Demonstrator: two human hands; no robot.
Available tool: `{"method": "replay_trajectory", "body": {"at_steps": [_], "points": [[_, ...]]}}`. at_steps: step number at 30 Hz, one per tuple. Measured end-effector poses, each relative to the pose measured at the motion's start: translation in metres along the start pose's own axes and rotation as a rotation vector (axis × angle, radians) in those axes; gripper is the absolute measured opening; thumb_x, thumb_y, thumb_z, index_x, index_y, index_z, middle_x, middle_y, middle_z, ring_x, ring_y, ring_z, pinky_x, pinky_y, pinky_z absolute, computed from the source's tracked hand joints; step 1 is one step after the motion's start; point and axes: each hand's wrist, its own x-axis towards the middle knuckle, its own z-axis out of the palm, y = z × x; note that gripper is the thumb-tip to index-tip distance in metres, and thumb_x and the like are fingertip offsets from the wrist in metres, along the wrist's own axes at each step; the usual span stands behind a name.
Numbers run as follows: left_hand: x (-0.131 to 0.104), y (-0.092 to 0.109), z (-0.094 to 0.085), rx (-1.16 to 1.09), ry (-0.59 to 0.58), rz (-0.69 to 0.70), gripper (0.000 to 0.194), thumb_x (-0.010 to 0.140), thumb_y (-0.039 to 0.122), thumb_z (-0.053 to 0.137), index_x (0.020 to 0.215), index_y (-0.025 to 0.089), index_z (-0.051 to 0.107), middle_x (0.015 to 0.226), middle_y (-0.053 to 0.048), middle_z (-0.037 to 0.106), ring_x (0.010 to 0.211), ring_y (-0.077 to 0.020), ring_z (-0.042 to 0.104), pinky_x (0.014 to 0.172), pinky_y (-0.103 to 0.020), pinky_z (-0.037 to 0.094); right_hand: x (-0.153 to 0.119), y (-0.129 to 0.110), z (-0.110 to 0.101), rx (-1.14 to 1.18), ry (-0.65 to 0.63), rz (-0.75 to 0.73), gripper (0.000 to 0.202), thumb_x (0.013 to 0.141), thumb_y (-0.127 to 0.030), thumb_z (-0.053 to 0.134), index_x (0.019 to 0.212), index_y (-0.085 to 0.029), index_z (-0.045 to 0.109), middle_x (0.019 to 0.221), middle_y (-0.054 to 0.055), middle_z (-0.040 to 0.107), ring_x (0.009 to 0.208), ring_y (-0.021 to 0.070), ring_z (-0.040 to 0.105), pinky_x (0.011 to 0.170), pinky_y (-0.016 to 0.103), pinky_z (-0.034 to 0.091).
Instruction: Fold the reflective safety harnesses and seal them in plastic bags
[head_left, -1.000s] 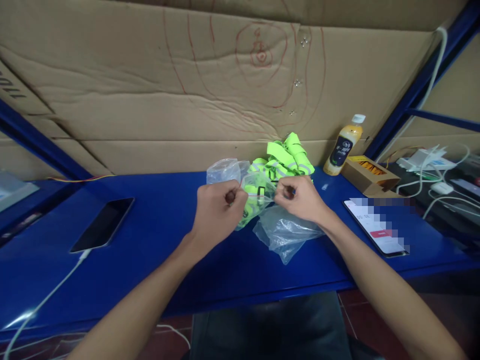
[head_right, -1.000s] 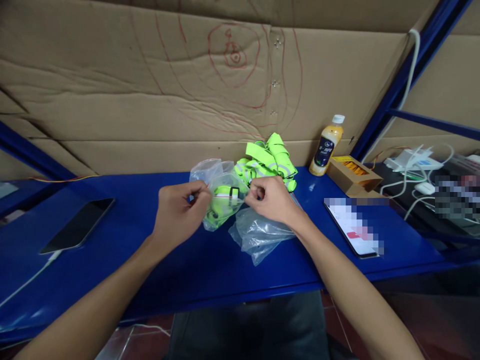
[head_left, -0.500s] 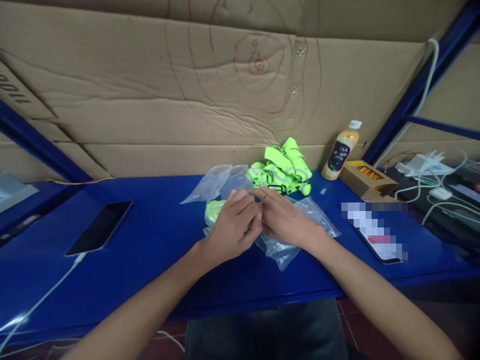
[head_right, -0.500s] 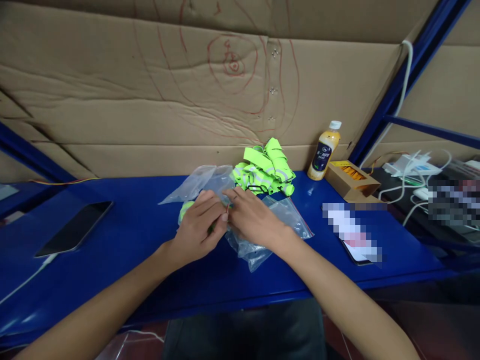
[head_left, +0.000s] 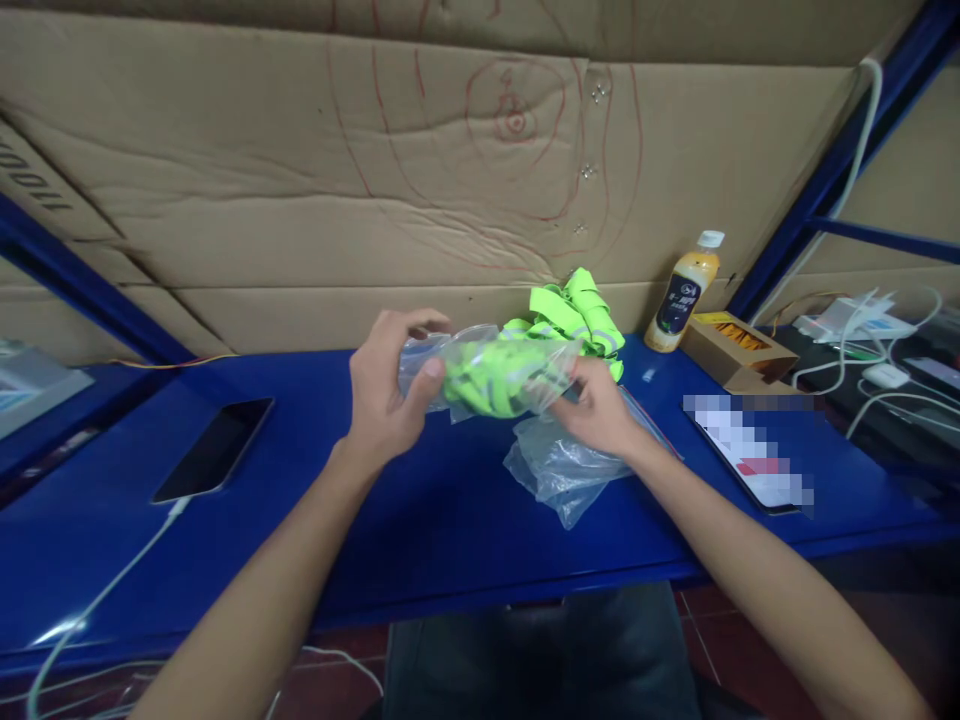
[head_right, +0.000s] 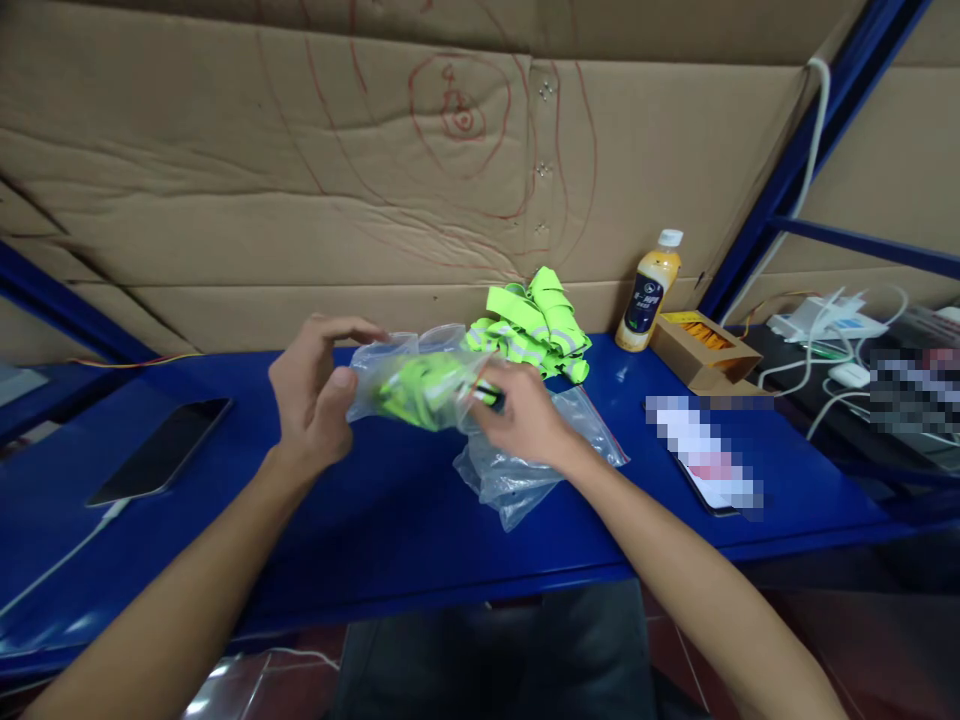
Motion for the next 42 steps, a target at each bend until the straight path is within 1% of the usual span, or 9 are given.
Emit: {"method": "replay_trajectory", "body": {"at_steps": [3,6,10,17,20,24,30,35,42], "points": [[0.004,-0.013,-0.003,-0.05,-0.175,-0.129,0.047,0.103,0.057,0.06,0.134,0.021,0.066,0.126,-0.013,0.073,0.111,-0.0274,0.07,0.096,-0.04,0.055,0.005,0.005,-0.013,0.232,0.086,0.175,0.023,0.09,-0.042,0.078,0.09,-0.02,0.072,0.095,0.005,0.077,0.094,0.0234,0.07,0.092,0.038,0.056],[0.002,-0.018,0.003,-0.124,-0.356,-0.201,0.047,0.107,0.058,0.054,0.131,0.02,0.067,0.121,-0.012,0.076,0.101,-0.0234,0.072,0.085,-0.033,0.056,0.005,0.009,-0.019,0.391,-0.029,0.262,0.036,0.083,-0.047,0.086,0.105,-0.021,0.074,0.11,0.007,0.078,0.104,0.0247,0.07,0.101,0.04,0.057],[-0.003,-0.013,0.011,-0.065,-0.323,-0.208,0.044,0.108,0.058,0.05,0.11,0.018,0.069,0.102,-0.009,0.077,0.083,-0.0194,0.067,0.075,-0.031,0.051,0.0,0.01,-0.019,0.495,-0.164,0.297,0.042,0.08,-0.045,0.09,0.11,-0.021,0.075,0.109,0.006,0.077,0.097,0.021,0.07,0.095,0.037,0.059],[-0.003,-0.007,0.012,0.081,-0.374,-0.102,0.028,0.105,0.043,0.053,0.111,0.02,0.069,0.107,-0.012,0.079,0.099,-0.026,0.073,0.089,-0.038,0.055,-0.001,0.006,-0.012,0.551,-0.204,0.329,0.04,0.073,-0.034,0.096,0.106,-0.022,0.078,0.104,0.003,0.078,0.096,0.0207,0.071,0.094,0.035,0.058],[-0.006,-0.01,0.015,0.116,-0.345,-0.085,0.024,0.102,0.042,0.056,0.099,0.021,0.067,0.102,-0.012,0.078,0.096,-0.0262,0.072,0.088,-0.039,0.055,-0.005,0.009,0.001,0.568,-0.118,0.421,0.037,0.072,-0.033,0.096,0.102,-0.02,0.079,0.097,0.001,0.078,0.09,0.0193,0.07,0.089,0.033,0.058],[-0.008,-0.009,0.015,0.168,-0.263,-0.12,0.034,0.102,0.044,0.055,0.076,0.023,0.055,0.072,-0.005,0.066,0.071,-0.0216,0.062,0.072,-0.035,0.05,-0.006,0.009,0.01,0.705,-0.039,0.442,0.044,0.071,-0.029,0.096,0.111,-0.022,0.079,0.099,0.002,0.08,0.092,0.0207,0.073,0.089,0.034,0.061],[-0.005,-0.002,0.007,0.148,-0.088,-0.054,0.043,0.107,0.041,0.049,0.068,0.022,0.048,0.059,0.0,0.049,0.06,-0.0172,0.05,0.067,-0.033,0.041,-0.002,0.004,-0.005,0.813,-0.02,0.492,0.039,0.062,-0.026,0.1,0.095,-0.02,0.081,0.093,0.003,0.08,0.084,0.0192,0.074,0.09,0.035,0.062],[-0.003,-0.017,0.003,0.236,0.024,-0.196,0.052,0.109,0.046,0.046,0.064,0.023,0.034,0.056,0.003,0.035,0.054,-0.0142,0.034,0.06,-0.033,0.029,0.0,0.014,-0.021,0.822,0.051,0.606,0.032,0.056,-0.028,0.102,0.075,-0.017,0.078,0.075,0.0,0.075,0.068,0.0131,0.067,0.071,0.027,0.059],[-0.005,-0.031,0.005,0.206,0.045,-0.268,0.045,0.106,0.038,0.052,0.066,0.022,0.041,0.058,0.003,0.04,0.056,-0.014,0.037,0.061,-0.033,0.028,0.004,0.02,-0.025,0.808,0.05,0.732,0.037,0.052,-0.025,0.104,0.075,-0.015,0.077,0.075,0.002,0.076,0.068,0.0138,0.07,0.067,0.026,0.064]]}}
